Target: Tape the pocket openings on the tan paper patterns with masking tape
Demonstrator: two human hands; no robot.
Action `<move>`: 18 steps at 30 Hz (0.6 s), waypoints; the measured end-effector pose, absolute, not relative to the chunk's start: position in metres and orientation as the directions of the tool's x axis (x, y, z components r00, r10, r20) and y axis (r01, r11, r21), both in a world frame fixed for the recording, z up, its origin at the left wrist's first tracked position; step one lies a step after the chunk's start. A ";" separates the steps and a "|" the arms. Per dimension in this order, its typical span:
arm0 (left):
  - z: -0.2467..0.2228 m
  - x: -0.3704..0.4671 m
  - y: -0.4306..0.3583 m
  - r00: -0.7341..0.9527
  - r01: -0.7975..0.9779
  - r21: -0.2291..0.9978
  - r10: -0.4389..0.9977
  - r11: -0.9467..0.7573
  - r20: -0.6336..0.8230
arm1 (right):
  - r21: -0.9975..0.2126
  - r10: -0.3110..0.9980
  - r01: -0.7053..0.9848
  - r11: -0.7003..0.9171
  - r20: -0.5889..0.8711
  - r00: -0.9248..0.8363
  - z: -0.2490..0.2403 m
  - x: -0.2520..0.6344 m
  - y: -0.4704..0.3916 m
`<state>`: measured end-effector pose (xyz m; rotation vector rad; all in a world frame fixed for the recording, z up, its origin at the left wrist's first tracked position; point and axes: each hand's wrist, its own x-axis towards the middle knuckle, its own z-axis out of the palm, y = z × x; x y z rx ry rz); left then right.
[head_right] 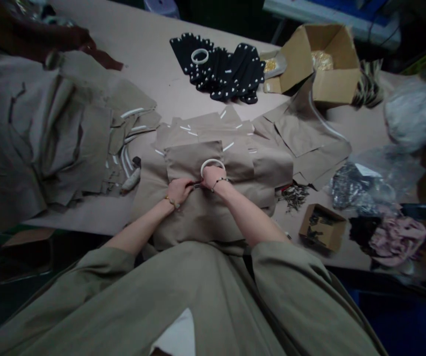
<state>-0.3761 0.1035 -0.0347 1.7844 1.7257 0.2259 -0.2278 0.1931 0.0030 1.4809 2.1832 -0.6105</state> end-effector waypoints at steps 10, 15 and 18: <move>-0.030 -0.375 0.160 0.071 0.945 0.308 0.844 0.114 -0.532 | -0.165 0.747 0.919 0.357 -0.540 -0.387 -0.004 -0.216 0.185; -0.017 -0.368 0.131 0.031 0.917 0.371 0.900 0.147 -0.434 | -0.330 0.773 0.886 0.325 -0.447 -0.450 0.019 -0.195 0.161; -0.001 -0.365 0.094 0.150 0.745 0.667 0.971 0.014 -0.187 | -0.521 0.779 0.829 0.201 -0.428 -0.458 0.041 -0.183 0.128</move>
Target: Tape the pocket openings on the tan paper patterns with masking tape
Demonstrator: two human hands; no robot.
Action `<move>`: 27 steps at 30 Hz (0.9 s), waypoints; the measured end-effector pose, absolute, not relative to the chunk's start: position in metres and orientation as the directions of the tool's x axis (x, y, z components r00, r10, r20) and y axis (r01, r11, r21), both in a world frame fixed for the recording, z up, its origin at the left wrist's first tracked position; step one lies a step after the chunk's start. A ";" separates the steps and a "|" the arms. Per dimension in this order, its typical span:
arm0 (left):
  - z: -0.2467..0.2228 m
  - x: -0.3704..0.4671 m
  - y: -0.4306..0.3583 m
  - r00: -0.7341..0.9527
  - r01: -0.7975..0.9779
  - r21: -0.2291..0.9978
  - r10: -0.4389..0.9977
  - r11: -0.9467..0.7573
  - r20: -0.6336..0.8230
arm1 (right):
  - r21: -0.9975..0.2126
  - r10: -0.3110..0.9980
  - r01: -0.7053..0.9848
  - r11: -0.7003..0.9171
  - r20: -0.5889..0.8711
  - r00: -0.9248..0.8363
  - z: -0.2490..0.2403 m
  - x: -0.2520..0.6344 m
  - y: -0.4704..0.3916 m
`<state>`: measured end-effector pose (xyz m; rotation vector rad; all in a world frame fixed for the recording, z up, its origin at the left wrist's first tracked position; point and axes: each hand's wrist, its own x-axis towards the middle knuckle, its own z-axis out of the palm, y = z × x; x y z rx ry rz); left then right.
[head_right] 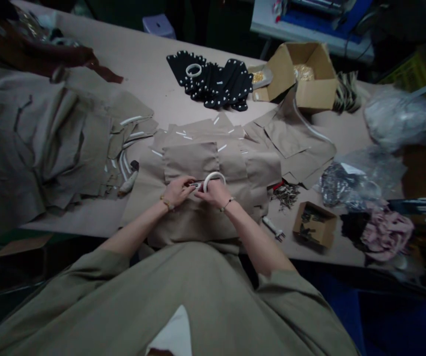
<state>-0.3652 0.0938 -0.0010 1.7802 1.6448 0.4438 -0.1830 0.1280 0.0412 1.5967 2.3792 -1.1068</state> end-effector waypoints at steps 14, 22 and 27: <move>0.031 -0.342 0.001 0.140 0.282 0.957 0.990 -0.071 0.032 | -0.799 0.629 0.597 -0.073 -0.501 -0.594 0.070 -0.168 0.043; 0.044 -0.347 -0.002 0.235 0.389 0.911 0.971 -0.135 0.044 | -0.783 0.672 0.621 0.012 -0.454 -0.585 0.069 -0.169 0.037; 0.047 -0.354 -0.002 0.164 0.506 0.862 0.985 -0.044 -0.046 | -0.570 0.818 0.814 0.114 -0.412 -0.402 0.075 -0.166 0.030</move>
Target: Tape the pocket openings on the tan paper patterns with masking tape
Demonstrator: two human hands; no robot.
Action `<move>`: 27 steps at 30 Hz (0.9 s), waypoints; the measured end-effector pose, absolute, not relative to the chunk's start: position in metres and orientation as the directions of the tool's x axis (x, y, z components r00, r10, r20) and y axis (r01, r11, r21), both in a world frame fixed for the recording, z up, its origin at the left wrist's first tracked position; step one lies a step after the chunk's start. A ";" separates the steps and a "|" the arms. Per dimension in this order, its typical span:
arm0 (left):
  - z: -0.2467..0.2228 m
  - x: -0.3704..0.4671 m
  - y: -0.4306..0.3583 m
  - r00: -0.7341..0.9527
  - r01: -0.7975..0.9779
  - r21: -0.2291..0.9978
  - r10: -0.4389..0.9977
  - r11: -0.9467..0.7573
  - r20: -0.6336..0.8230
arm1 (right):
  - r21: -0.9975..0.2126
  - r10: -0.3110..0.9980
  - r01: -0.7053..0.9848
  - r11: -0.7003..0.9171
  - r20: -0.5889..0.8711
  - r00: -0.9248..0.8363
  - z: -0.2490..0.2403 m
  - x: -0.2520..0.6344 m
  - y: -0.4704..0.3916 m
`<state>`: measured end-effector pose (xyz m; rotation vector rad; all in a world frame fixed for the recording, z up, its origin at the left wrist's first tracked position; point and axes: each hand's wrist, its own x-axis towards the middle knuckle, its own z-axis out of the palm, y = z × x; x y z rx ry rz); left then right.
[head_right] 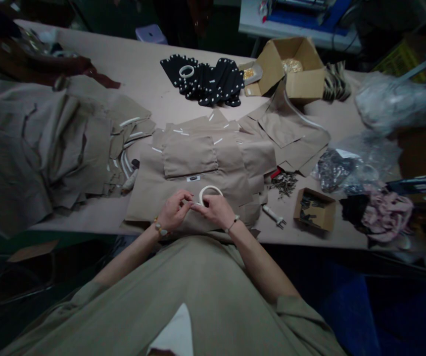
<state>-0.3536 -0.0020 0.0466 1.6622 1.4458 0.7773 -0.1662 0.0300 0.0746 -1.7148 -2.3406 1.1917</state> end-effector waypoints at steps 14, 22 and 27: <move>0.059 -0.347 0.004 0.021 0.600 0.799 1.000 -0.030 0.021 | -0.415 0.925 0.890 0.190 -0.228 -0.304 0.067 -0.157 0.030; 0.062 -0.345 0.003 0.020 0.681 0.732 0.999 0.010 -0.032 | -0.450 0.921 0.864 0.225 -0.191 -0.339 0.063 -0.151 0.035; 0.065 -0.346 0.004 0.031 0.695 0.719 0.999 -0.001 -0.029 | -0.483 0.898 0.856 0.185 -0.271 -0.347 0.062 -0.151 0.040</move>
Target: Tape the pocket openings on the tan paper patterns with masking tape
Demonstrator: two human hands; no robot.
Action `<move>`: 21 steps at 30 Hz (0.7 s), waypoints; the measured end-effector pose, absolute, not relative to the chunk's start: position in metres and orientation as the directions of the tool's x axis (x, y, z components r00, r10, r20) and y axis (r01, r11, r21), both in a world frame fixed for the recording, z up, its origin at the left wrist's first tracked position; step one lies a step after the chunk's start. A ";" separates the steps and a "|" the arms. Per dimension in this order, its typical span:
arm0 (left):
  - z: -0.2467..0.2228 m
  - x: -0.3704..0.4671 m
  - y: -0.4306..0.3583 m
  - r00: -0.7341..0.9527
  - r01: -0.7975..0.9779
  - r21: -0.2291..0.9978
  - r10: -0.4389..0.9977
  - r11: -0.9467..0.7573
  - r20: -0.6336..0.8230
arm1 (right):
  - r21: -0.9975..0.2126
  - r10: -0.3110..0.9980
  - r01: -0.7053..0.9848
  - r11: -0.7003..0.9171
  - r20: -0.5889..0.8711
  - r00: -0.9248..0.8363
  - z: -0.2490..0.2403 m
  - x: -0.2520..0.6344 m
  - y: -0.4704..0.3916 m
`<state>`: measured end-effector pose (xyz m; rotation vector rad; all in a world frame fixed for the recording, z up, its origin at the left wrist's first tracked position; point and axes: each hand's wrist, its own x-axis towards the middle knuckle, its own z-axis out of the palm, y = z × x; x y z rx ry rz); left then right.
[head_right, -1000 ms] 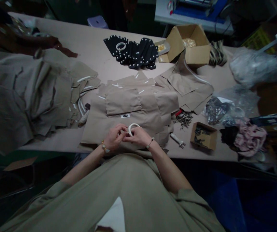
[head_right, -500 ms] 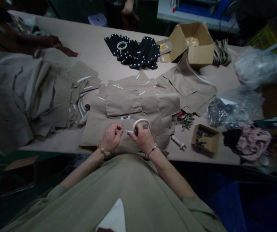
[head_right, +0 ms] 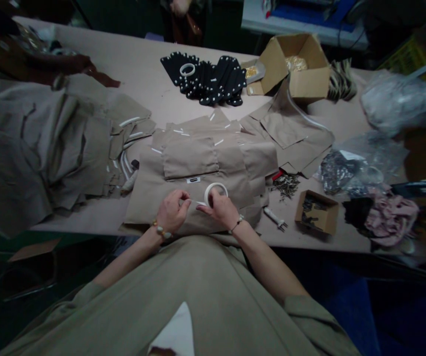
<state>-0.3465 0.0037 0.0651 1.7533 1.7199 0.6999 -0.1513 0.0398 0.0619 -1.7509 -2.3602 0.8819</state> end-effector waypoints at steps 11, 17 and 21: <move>0.068 -0.354 0.002 0.046 0.738 0.675 0.999 -0.015 -0.029 | -0.613 0.880 0.769 0.179 -0.249 -0.403 0.063 -0.146 0.046; 0.067 -0.359 0.007 0.015 0.706 0.708 1.000 -0.014 0.005 | -0.860 0.778 0.511 -0.010 -0.328 -0.536 0.063 -0.146 0.046; 0.066 -0.359 0.009 -0.006 0.712 0.702 1.000 0.003 0.003 | -0.895 0.724 0.436 -0.092 -0.361 -0.588 0.065 -0.151 0.046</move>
